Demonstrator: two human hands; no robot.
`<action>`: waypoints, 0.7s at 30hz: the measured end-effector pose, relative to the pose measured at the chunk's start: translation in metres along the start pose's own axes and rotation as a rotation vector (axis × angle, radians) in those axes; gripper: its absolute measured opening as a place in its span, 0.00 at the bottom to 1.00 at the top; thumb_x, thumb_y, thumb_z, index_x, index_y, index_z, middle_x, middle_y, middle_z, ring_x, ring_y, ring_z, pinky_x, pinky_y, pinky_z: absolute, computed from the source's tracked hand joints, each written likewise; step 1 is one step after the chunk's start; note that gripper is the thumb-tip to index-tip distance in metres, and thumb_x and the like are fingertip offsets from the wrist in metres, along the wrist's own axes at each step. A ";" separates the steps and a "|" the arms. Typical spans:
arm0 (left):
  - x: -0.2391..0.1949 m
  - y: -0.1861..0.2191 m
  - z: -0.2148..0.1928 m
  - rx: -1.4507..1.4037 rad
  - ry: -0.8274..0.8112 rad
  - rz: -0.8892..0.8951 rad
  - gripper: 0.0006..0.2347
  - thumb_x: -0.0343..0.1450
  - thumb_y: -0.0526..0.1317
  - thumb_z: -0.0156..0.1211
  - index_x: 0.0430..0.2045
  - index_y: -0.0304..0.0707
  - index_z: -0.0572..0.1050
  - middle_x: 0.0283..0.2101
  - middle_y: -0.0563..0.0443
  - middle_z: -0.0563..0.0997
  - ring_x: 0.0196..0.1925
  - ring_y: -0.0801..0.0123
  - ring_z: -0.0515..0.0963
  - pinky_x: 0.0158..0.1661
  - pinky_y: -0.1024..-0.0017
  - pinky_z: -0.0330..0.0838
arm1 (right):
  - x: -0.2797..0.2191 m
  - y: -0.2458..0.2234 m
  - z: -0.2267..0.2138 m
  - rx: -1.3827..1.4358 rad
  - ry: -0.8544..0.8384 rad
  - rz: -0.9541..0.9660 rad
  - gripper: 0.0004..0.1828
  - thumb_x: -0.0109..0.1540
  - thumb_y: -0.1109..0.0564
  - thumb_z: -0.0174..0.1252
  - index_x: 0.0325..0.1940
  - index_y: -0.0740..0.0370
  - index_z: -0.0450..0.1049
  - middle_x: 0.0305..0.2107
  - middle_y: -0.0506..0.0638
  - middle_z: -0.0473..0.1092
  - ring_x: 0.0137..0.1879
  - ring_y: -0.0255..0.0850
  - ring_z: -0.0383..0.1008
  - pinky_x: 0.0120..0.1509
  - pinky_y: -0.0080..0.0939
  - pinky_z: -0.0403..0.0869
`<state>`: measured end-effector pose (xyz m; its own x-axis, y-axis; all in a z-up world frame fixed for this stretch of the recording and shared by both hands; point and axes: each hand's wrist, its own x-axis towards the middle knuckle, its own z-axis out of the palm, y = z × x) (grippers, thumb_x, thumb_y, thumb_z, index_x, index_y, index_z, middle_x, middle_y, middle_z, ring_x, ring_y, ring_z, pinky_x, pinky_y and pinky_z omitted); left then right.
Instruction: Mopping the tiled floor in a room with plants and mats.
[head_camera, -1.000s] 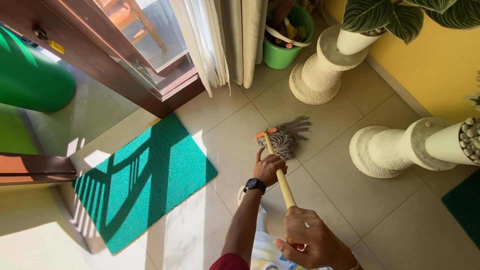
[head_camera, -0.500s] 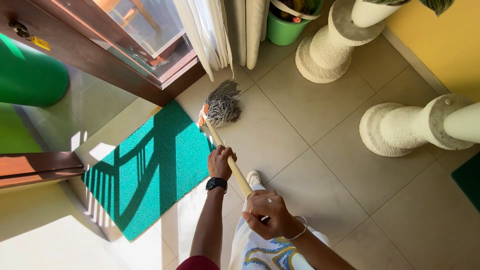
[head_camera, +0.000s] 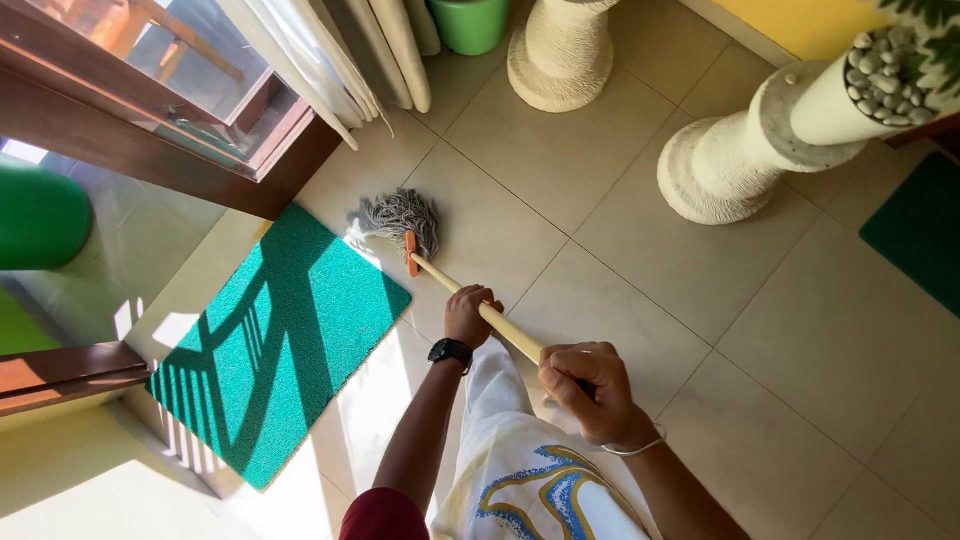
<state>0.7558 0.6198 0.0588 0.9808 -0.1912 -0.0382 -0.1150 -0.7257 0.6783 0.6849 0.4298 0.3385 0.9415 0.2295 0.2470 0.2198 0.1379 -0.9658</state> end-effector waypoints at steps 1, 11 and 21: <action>-0.005 0.015 0.015 0.001 -0.010 0.008 0.08 0.63 0.40 0.65 0.15 0.37 0.76 0.25 0.53 0.78 0.32 0.59 0.77 0.41 0.63 0.71 | -0.012 -0.014 -0.011 -0.001 0.012 0.000 0.14 0.56 0.65 0.50 0.16 0.61 0.57 0.13 0.47 0.60 0.20 0.35 0.49 0.25 0.33 0.56; -0.045 0.175 0.148 -0.102 -0.341 0.396 0.08 0.64 0.41 0.67 0.16 0.42 0.75 0.25 0.55 0.78 0.35 0.59 0.80 0.46 0.61 0.72 | -0.149 -0.103 -0.071 -0.195 0.517 0.169 0.18 0.61 0.66 0.45 0.17 0.57 0.54 0.10 0.41 0.52 0.19 0.30 0.43 0.23 0.32 0.52; -0.136 0.259 0.265 -0.153 -0.992 0.673 0.09 0.67 0.45 0.62 0.20 0.43 0.75 0.32 0.57 0.79 0.42 0.62 0.79 0.52 0.59 0.72 | -0.222 -0.125 -0.042 -0.647 1.035 0.325 0.21 0.63 0.65 0.50 0.15 0.62 0.57 0.09 0.42 0.53 0.18 0.31 0.44 0.23 0.32 0.49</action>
<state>0.5504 0.2827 0.0453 0.1765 -0.9736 -0.1451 -0.4710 -0.2130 0.8560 0.4591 0.3214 0.4013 0.6703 -0.7358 0.0967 -0.2495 -0.3462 -0.9044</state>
